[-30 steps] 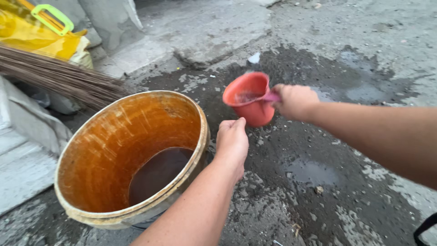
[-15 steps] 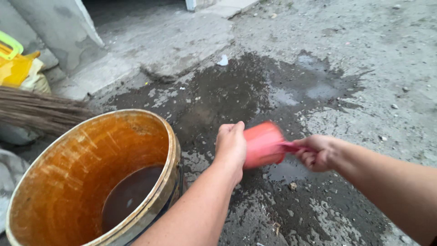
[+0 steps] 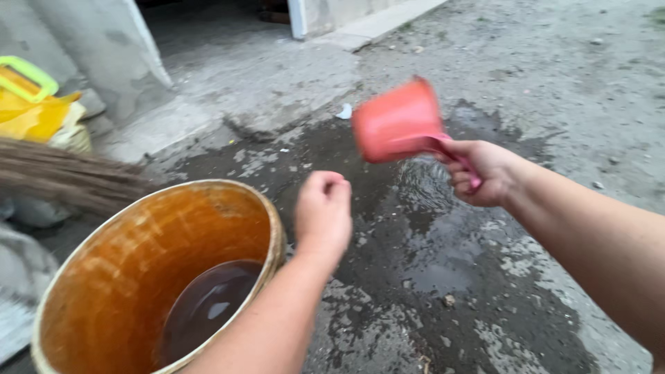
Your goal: The person operates a manual hand pump to draw water into a bucket and then uses a dipper to scoop water from the bucket.
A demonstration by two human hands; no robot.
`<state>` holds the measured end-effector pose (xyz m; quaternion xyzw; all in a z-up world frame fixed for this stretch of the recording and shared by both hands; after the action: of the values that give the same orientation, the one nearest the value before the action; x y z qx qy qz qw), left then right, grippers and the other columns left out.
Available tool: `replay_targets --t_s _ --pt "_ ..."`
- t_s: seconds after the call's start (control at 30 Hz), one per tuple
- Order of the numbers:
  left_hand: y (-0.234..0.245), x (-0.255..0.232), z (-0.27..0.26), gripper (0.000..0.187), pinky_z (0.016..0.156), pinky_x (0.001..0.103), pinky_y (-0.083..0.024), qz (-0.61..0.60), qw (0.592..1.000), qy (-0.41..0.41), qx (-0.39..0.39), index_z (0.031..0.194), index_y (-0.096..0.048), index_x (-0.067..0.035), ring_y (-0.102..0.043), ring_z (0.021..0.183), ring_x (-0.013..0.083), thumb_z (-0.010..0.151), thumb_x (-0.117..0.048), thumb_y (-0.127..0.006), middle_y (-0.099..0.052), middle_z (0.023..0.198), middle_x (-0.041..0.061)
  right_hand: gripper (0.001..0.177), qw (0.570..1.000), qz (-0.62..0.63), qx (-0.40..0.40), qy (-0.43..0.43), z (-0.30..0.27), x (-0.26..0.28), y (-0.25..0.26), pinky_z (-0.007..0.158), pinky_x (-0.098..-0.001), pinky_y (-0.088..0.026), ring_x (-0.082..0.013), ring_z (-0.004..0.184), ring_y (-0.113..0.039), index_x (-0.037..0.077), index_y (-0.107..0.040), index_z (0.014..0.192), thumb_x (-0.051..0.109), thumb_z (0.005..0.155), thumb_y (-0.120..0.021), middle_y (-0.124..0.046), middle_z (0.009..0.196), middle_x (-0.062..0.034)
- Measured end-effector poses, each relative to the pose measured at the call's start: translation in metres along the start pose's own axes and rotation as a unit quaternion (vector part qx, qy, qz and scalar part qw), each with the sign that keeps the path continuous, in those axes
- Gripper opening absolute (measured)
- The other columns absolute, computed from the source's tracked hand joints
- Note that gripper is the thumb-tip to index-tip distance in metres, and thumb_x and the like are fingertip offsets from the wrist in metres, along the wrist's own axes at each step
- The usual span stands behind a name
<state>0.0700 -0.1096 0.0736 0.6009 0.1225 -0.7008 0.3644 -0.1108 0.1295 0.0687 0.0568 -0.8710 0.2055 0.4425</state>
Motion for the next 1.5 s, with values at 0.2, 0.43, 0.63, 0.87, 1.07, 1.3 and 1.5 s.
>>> replay_targets --t_s 0.2,0.43,0.63,0.87,1.07,1.3,1.5 --pt "0.112 0.038 0.015 0.015 0.084 0.039 -0.054 0.021 0.981 -0.046 -0.189 0.098 -0.07 -0.011 -0.071 0.091 0.0254 0.091 -0.024 -0.065 -0.074 0.097 0.009 0.013 0.969 -0.186 0.132 0.091 -0.039 -0.015 -0.158 0.041 -0.0242 -0.025 -0.0058 0.046 -0.034 0.015 -0.067 0.094 0.027 0.094 -0.065 -0.05 0.065 0.0067" --pt "0.204 0.076 -0.025 0.025 0.098 0.046 -0.049 0.166 0.93 0.258 -0.2 0.101 -0.069 -0.013 -0.062 0.111 0.0335 0.087 -0.033 -0.069 -0.067 0.115 0.012 0.02 0.88 -0.433 0.126 0.151 -0.035 -0.075 -0.28 0.046 -0.0308 -0.034 -0.012 0.053 -0.044 0.01 -0.072 0.104 0.027 0.093 -0.071 -0.06 0.073 -0.0003" --pt "0.231 0.087 -0.04 0.034 0.109 0.047 -0.041 0.235 0.92 0.25 -0.188 0.114 -0.065 -0.014 -0.047 0.131 0.0335 0.083 -0.028 -0.07 -0.045 0.141 0.008 0.031 0.592 -0.75 0.114 0.272 -0.055 -0.127 -0.327 0.081 -0.0411 -0.056 -0.0252 0.091 -0.071 0.017 -0.071 0.117 0.038 0.095 -0.064 -0.074 0.101 -0.009" --pt "0.225 0.081 -0.033 0.037 0.11 0.046 -0.039 0.316 0.918 0.194 -0.14 0.116 -0.065 -0.016 -0.044 0.134 0.031 0.082 -0.028 -0.074 -0.048 0.138 0.006 0.021 0.32 -0.892 0.136 0.29 -0.069 -0.148 -0.336 0.085 -0.0415 -0.059 -0.0248 0.1 -0.074 0.014 -0.075 0.105 0.02 0.092 -0.06 -0.077 0.106 -0.0085" --pt "0.229 0.058 -0.026 0.043 0.114 0.045 -0.031 0.439 0.887 0.101 -0.097 0.119 -0.065 -0.016 -0.045 0.131 0.03 0.079 -0.028 -0.076 -0.052 0.132 0.008 0.023 0.331 -0.903 0.128 0.243 -0.063 -0.135 -0.305 0.081 -0.0419 -0.06 -0.0233 0.095 -0.076 0.018 -0.072 0.113 0.026 0.096 -0.058 -0.077 0.102 -0.0066" --pt "0.193 0.014 -0.008 0.038 0.111 0.046 -0.034 0.456 0.887 -0.053 -0.046 0.112 -0.071 -0.014 -0.051 0.125 0.0306 0.076 -0.024 -0.075 -0.06 0.123 0.009 0.041 0.376 -0.886 0.087 0.258 -0.051 -0.125 -0.226 0.08 -0.0436 -0.06 -0.0281 0.092 -0.075 0.028 -0.059 0.135 0.044 0.097 -0.056 -0.076 0.102 -0.0083" --pt "0.152 -0.032 -0.008 0.037 0.116 0.055 -0.025 0.479 0.857 -0.177 -0.071 0.111 -0.073 -0.012 -0.052 0.122 0.0285 0.075 -0.01 -0.069 -0.063 0.119 0.008 0.047 0.405 -0.875 0.053 0.259 -0.036 -0.125 -0.164 0.077 -0.0452 -0.061 -0.0304 0.088 -0.075 0.028 -0.052 0.141 0.044 0.097 -0.054 -0.074 0.107 -0.0071"
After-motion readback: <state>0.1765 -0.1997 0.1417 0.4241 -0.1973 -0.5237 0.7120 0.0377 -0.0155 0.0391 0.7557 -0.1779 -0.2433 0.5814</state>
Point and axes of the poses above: each hand's wrist, its own z-axis towards the middle knuckle, its own y-axis out of the back of the hand, x = y × z, the point moved 4 cm from there along z, towards the middle knuckle
